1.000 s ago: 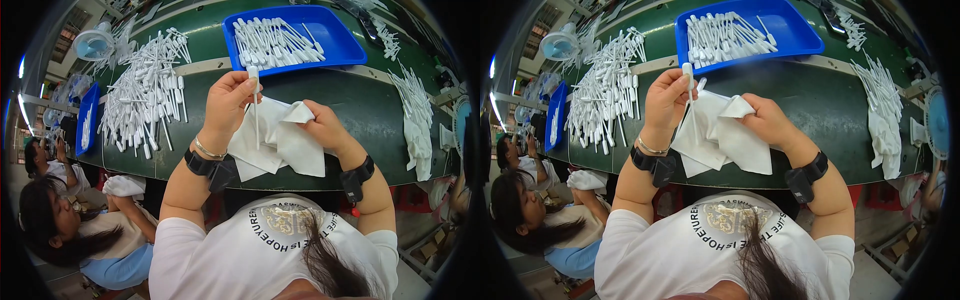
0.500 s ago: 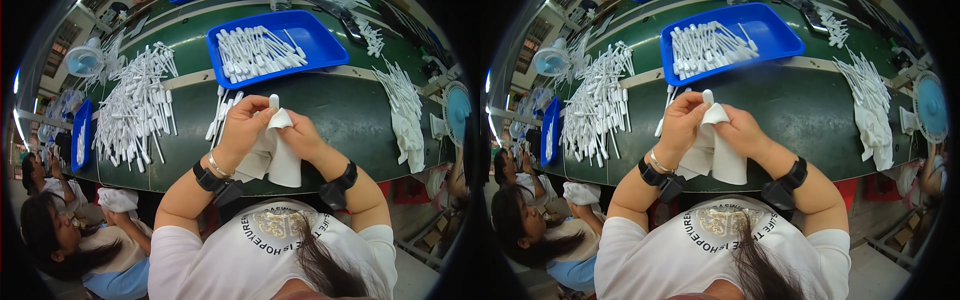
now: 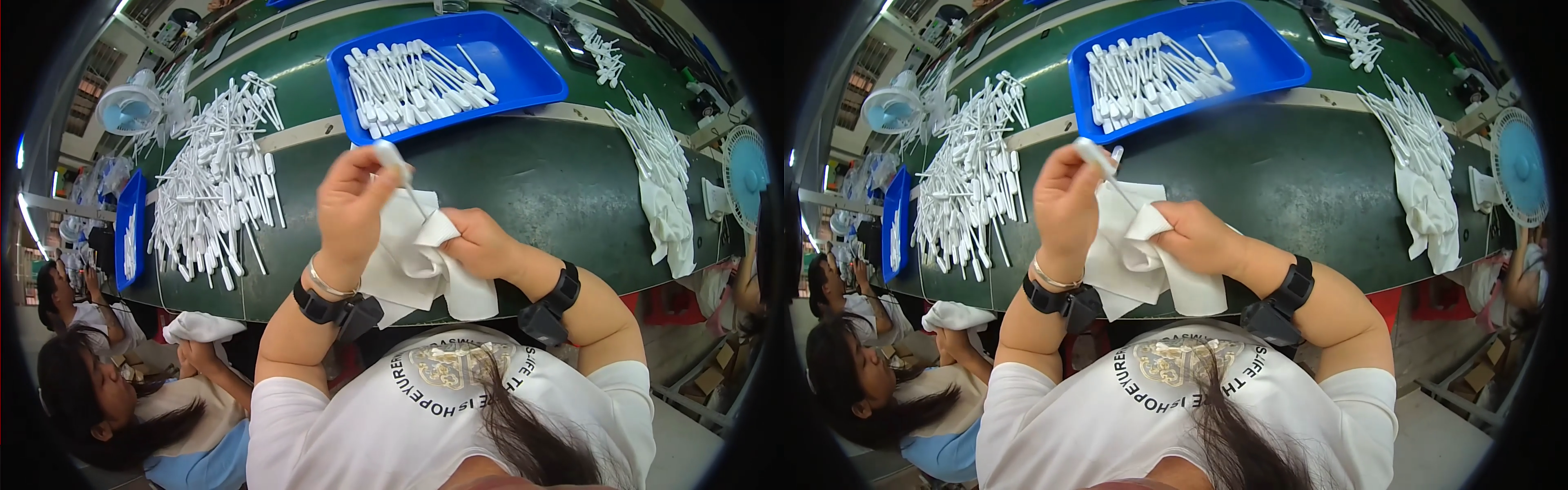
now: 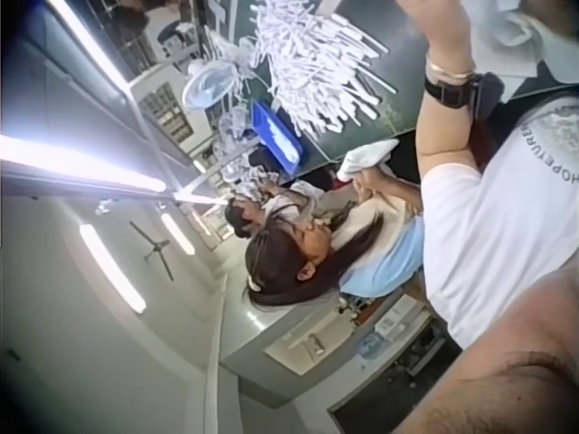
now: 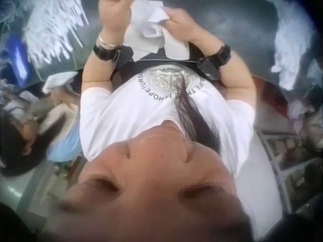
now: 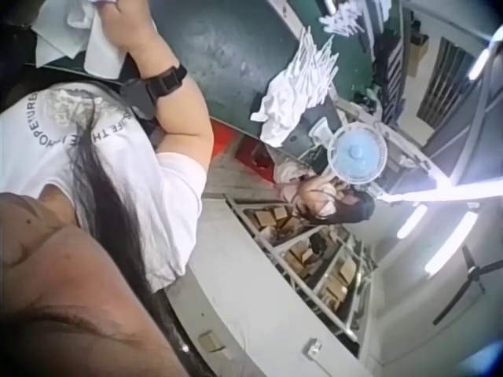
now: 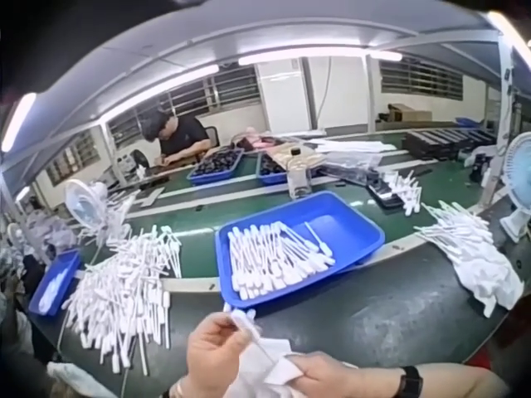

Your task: The person picks up a swab from a pile, wipes the handle and tip with a cloth, and places it into a blue tray. This process is repeated for additional swabs, handling them one at a time.

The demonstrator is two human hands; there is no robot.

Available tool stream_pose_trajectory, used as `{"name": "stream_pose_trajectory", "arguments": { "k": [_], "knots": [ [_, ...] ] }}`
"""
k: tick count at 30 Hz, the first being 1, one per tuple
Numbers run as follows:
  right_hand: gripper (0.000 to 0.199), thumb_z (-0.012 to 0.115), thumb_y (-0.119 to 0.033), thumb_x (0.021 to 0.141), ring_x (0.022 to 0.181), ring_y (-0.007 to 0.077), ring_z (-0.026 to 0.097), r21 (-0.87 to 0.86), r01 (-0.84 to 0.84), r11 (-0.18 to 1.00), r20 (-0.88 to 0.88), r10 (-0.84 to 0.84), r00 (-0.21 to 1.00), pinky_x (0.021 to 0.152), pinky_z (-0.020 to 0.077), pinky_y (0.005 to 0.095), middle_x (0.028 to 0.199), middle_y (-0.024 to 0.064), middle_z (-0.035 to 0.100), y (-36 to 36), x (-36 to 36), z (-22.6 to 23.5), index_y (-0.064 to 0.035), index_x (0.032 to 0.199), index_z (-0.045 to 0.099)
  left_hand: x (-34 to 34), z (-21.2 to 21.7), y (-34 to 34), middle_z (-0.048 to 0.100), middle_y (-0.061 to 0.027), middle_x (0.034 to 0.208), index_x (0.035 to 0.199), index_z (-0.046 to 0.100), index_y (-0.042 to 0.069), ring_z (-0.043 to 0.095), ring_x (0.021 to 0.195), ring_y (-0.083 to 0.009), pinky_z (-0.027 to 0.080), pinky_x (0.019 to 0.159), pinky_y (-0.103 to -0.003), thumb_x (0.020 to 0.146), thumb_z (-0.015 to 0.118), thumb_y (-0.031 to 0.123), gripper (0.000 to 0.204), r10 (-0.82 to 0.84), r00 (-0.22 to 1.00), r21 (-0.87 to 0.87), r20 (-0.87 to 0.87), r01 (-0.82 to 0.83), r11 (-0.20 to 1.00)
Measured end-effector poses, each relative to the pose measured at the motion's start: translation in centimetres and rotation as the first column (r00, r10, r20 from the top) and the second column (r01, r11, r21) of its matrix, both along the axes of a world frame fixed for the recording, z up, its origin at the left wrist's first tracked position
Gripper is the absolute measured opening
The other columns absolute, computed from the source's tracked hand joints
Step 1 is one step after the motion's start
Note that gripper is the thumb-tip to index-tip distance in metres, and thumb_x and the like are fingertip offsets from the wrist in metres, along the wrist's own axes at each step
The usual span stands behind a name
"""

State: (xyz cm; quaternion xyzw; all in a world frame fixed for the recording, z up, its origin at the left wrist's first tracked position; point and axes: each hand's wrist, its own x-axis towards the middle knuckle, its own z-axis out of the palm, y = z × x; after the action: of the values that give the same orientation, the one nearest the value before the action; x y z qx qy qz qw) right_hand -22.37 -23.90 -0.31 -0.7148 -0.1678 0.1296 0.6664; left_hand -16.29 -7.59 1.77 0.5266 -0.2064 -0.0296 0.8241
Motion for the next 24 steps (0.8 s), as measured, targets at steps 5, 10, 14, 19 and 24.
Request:
{"name": "stream_pose_trajectory", "arguments": {
  "k": [5, 10, 14, 19, 24],
  "knots": [
    [0.017, 0.045, -0.001, 0.083, 0.082, 0.0093, 0.054, 0.09, 0.118, 0.989, -0.002, -0.118, 0.993, 0.073, 0.0438, 0.0253, 0.087, 0.0022, 0.061, 0.4, -0.1, 0.9, -0.0027, 0.093, 0.057, -1.2, 0.5, -0.5, 0.059, -0.0115, 0.092, 0.101, 0.053, -0.002, 0.056, 0.084, -0.0175, 0.043, 0.081, -0.031, 0.083, 0.053, 0.001, 0.018, -0.154, 0.979, 0.262, -0.133, 0.185, 0.947],
    [0.016, 0.046, 0.0, 0.082, 0.079, 0.0088, 0.054, -0.08, 0.049, 0.996, 0.17, -0.035, 0.985, 0.07, 0.0438, 0.0241, 0.083, 0.0018, 0.06, -0.2, -0.1, -0.2, -0.0026, 0.092, 0.057, 1.3, 1.4, 1.9, 0.06, -0.0072, 0.088, 0.098, 0.054, -0.001, 0.057, 0.077, -0.013, 0.045, 0.071, -0.024, 0.081, 0.057, 0.001, 0.018, -0.059, 0.998, -0.01, -0.012, 0.059, 0.998],
    [0.014, 0.047, -0.001, 0.081, 0.074, 0.0088, 0.054, 0.058, 0.266, 0.962, 0.131, -0.272, 0.954, 0.067, 0.0437, 0.0236, 0.08, 0.0021, 0.06, -1.8, 0.3, -0.2, -0.0033, 0.091, 0.058, 2.0, 2.1, 3.5, 0.06, -0.0075, 0.086, 0.095, 0.055, -0.002, 0.057, 0.072, -0.0116, 0.046, 0.067, -0.023, 0.081, 0.057, 0.001, 0.015, -0.121, 0.993, 0.015, 0.007, 0.121, 0.993],
    [0.01, 0.05, -0.005, 0.083, 0.071, 0.0089, 0.054, 0.219, 0.52, 0.825, -0.062, -0.52, 0.852, 0.064, 0.0434, 0.0229, 0.079, 0.0027, 0.06, -4.2, 1.3, 1.4, -0.0045, 0.089, 0.057, 1.0, 1.8, 3.2, 0.059, -0.0069, 0.082, 0.094, 0.055, -0.001, 0.057, 0.07, -0.0104, 0.046, 0.062, -0.022, 0.079, 0.059, 0.001, 0.015, -0.235, 0.953, 0.326, -0.192, 0.288, 0.9],
    [0.014, 0.052, -0.018, 0.087, 0.065, 0.0096, 0.053, 0.464, 0.585, 0.666, -0.333, -0.481, 0.811, 0.059, 0.043, 0.0229, 0.073, 0.002, 0.057, -3.6, 1.5, 1.1, -0.0053, 0.088, 0.055, 0.1, -0.3, 0.9, 0.057, -0.0046, 0.08, 0.093, 0.054, -0.001, 0.055, 0.068, -0.0087, 0.046, 0.06, -0.02, 0.075, 0.063, 0.0, 0.02, -0.285, 0.904, 0.364, -0.317, 0.394, 0.844]
  ]
}}
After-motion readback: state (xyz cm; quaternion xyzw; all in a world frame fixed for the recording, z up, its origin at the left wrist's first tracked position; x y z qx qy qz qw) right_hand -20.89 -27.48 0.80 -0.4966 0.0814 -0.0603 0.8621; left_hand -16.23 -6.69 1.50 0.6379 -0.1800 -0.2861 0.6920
